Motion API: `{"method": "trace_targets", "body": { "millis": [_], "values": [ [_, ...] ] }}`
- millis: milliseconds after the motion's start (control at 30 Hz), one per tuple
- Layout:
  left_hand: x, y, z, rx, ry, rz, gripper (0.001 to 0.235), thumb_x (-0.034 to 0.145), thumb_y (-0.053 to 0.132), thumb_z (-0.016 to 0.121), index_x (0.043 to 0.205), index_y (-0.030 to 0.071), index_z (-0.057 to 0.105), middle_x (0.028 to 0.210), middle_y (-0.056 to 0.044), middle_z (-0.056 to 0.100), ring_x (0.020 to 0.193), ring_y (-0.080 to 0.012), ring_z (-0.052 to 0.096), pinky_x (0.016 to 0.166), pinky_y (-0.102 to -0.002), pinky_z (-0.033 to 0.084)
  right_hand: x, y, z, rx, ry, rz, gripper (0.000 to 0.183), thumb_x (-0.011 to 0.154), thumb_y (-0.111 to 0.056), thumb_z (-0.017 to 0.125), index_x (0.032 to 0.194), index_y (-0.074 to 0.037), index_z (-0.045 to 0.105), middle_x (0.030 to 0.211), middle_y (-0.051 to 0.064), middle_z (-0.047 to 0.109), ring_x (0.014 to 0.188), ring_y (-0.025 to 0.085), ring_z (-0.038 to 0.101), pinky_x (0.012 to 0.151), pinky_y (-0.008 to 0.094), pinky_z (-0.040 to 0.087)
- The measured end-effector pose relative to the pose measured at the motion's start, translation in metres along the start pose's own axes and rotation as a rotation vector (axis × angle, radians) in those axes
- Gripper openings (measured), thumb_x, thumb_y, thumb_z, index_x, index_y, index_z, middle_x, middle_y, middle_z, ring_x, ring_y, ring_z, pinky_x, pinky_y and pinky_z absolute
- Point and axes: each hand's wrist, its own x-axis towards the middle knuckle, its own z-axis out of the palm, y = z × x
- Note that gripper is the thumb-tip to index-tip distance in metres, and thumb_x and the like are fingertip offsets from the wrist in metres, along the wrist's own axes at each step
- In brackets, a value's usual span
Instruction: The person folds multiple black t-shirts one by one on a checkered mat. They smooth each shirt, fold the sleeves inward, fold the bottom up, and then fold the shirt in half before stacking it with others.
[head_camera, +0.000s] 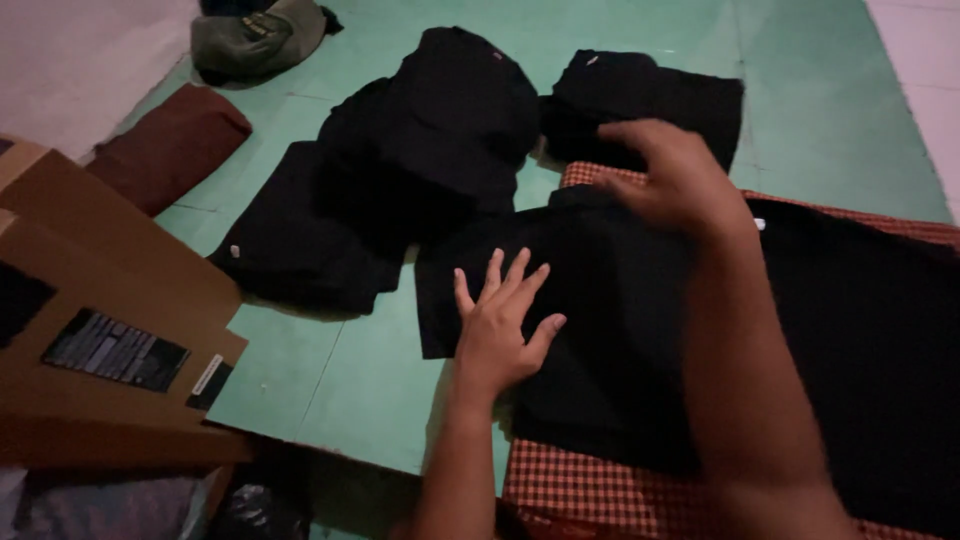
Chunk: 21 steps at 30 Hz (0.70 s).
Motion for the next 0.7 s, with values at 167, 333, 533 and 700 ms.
{"method": "trace_targets", "body": {
  "millis": [167,333,533,700],
  "values": [
    [-0.008,0.031,0.008,0.198,-0.017,0.038,0.056,0.093,0.045,0.062,0.136,0.008,0.063,0.149,-0.021,0.054,0.148,-0.0449,0.035,0.115,-0.077,0.007,-0.031,0.074,0.055,-0.335,0.124,-0.393,0.064,0.079,-0.042,0.077,0.132,-0.008,0.067,0.119,0.022,0.068,0.108,0.046,0.064,0.092,0.057,0.052],
    [-0.018,0.062,0.031,0.253,-0.171,-0.029,0.084,0.090,0.056,0.061,0.149,-0.003,0.045,0.162,-0.028,0.032,0.154,-0.0489,0.018,0.117,-0.074,0.007,-0.031,0.121,0.118,-0.554,0.038,-0.170,0.099,0.082,-0.084,0.051,0.159,-0.023,0.040,0.158,0.008,0.044,0.139,0.039,0.047,0.109,0.053,0.042],
    [-0.018,0.068,0.026,0.246,-0.375,-0.151,0.105,0.089,0.059,0.068,0.162,0.003,0.018,0.170,-0.025,0.008,0.155,-0.0483,0.004,0.117,-0.074,0.000,-0.039,0.149,0.079,-0.192,0.366,-0.572,0.101,0.074,-0.069,0.078,0.146,-0.001,0.056,0.140,0.025,0.059,0.133,0.048,0.053,0.122,0.056,0.029],
    [-0.009,0.077,0.011,0.268,-0.454,-0.164,0.103,0.089,0.059,0.068,0.161,0.001,0.021,0.166,-0.030,0.017,0.154,-0.0517,0.010,0.113,-0.080,0.000,-0.085,0.208,0.033,-0.313,0.495,-0.298,0.077,0.082,-0.044,0.083,0.145,-0.006,0.061,0.138,0.016,0.062,0.136,0.043,0.053,0.120,0.049,0.036]
  ]
}}
